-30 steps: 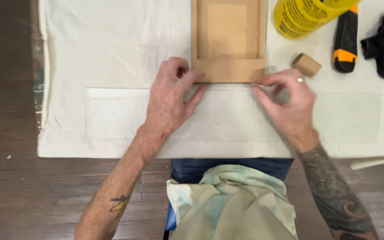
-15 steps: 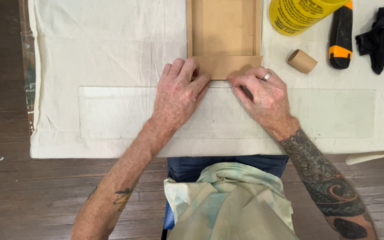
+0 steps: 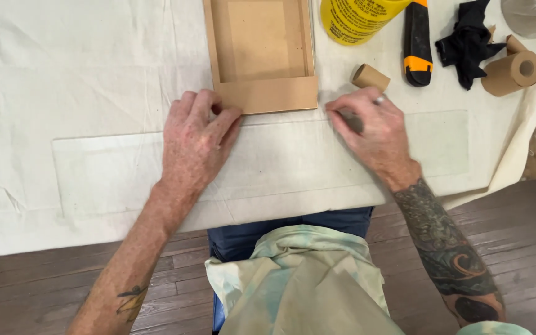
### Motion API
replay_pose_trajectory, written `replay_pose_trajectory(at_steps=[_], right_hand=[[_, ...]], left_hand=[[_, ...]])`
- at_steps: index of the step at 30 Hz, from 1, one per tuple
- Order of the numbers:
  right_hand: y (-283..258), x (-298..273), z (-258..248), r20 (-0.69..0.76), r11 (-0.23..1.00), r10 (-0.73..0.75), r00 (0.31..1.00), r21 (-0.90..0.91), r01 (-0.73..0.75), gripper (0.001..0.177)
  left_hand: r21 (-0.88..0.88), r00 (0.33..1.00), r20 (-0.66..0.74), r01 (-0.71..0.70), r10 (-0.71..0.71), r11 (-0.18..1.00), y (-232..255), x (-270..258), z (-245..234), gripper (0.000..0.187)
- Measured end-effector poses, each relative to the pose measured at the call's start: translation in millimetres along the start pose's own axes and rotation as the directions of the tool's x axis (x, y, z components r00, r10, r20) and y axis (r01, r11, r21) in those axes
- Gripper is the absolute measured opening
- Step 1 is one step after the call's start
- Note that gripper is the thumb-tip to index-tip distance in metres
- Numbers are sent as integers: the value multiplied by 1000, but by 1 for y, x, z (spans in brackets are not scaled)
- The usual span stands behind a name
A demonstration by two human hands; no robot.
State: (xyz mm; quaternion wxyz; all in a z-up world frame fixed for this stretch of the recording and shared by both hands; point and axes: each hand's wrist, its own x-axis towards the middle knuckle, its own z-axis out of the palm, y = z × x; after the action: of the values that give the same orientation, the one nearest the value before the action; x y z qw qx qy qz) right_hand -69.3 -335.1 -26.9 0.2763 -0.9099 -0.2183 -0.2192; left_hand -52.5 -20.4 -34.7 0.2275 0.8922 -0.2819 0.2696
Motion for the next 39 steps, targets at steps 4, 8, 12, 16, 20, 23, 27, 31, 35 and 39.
replay_pose_trajectory(at_steps=[4,8,12,16,20,23,27,31,35,39], right_hand=[[-35,19,-21,-30,995,62,998,75,-59,29],[-24,16,2,-36,999,-27,999,44,28,27],[-17,12,8,11,994,-105,994,-17,106,19],[-20,15,7,9,980,-172,985,-100,172,19],[-17,14,12,-21,975,-197,980,-104,194,22],[-21,14,12,-7,979,-178,984,-99,177,22],[-59,20,27,36,990,-116,993,-74,119,25],[-106,34,63,83,984,-175,981,57,170,42],[-107,30,47,104,989,-149,983,34,147,37],[-81,12,8,216,995,8,976,-98,14,43]], left_hand=[[36,999,16,32,-33,999,-3,1,-20,13],[55,999,15,36,-37,998,-4,3,-24,13],[35,1000,-6,29,-29,999,-11,-5,-15,13],[30,1000,3,31,-31,999,-12,-5,-14,15],[43,999,12,51,-51,998,-9,-4,-16,15],[37,997,20,69,-70,997,-8,-3,-18,17],[42,998,-21,60,-59,997,-6,-2,-21,14],[31,1000,-17,-4,5,999,-10,-2,-15,11],[48,999,31,14,-15,999,-6,-1,-21,11],[57,992,94,74,-79,996,-2,0,-29,10]])
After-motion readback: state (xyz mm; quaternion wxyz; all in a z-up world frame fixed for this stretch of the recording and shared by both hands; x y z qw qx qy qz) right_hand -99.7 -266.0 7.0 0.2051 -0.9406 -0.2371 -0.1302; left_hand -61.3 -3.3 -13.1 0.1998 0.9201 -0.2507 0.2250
